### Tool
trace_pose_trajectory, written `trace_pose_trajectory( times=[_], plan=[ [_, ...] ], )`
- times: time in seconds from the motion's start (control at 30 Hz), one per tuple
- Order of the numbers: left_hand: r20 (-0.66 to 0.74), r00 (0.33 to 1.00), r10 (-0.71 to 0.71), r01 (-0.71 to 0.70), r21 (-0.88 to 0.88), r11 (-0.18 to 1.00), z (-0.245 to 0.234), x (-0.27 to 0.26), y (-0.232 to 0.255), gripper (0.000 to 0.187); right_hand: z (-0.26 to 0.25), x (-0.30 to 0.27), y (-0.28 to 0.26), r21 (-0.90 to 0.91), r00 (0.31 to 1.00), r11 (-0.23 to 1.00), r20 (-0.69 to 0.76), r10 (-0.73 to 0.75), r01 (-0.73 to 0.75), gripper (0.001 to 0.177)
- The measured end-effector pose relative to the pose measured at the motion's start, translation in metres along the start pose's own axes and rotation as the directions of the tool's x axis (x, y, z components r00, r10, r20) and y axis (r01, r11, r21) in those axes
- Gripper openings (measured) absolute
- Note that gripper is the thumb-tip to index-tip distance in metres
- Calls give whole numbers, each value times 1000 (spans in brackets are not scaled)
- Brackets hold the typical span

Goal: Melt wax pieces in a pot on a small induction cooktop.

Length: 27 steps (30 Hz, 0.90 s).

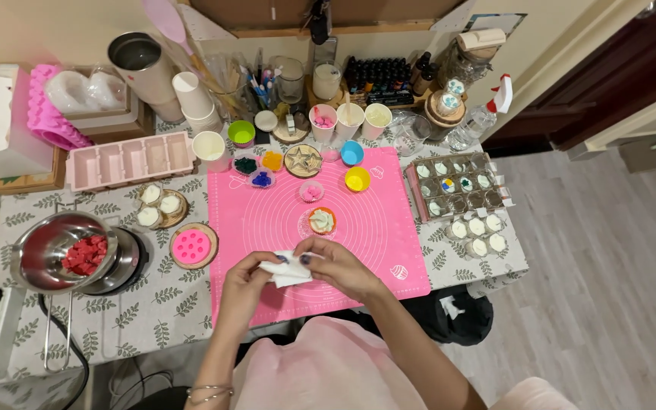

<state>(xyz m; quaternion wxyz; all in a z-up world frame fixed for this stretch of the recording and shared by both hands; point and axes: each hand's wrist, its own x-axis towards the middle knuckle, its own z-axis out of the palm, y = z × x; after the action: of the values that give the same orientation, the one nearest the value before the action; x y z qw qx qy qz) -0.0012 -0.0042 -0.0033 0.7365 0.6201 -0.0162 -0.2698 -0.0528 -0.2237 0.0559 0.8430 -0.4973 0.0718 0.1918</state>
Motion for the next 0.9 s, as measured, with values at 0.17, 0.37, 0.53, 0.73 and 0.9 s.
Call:
trace_pose_trajectory(
  times=[0.17, 0.37, 0.53, 0.73, 0.9],
  plan=[
    [101, 995, 3, 2, -50, 999, 40, -9, 57, 34, -9, 0, -4, -69, 986, 998, -164, -13, 1, 28],
    [131, 983, -131, 142, -82, 986, 63, 4, 45, 49, -25, -18, -11, -165, 972, 983, -203, -118, 84, 21],
    [113, 978, -175, 142, 249, 958, 79, 17, 38, 28, -32, -36, -12, -129, 974, 988, -200, -110, 85, 16],
    [96, 971, -218, 198, 186, 962, 76, 24, 8, 33, -36, -44, -12, -50, 978, 997, -192, -75, 66, 17],
    [133, 967, -216, 191, 175, 966, 82, 18, 30, 26, -46, -41, -6, -47, 986, 998, -162, -44, 37, 17]
  ],
)
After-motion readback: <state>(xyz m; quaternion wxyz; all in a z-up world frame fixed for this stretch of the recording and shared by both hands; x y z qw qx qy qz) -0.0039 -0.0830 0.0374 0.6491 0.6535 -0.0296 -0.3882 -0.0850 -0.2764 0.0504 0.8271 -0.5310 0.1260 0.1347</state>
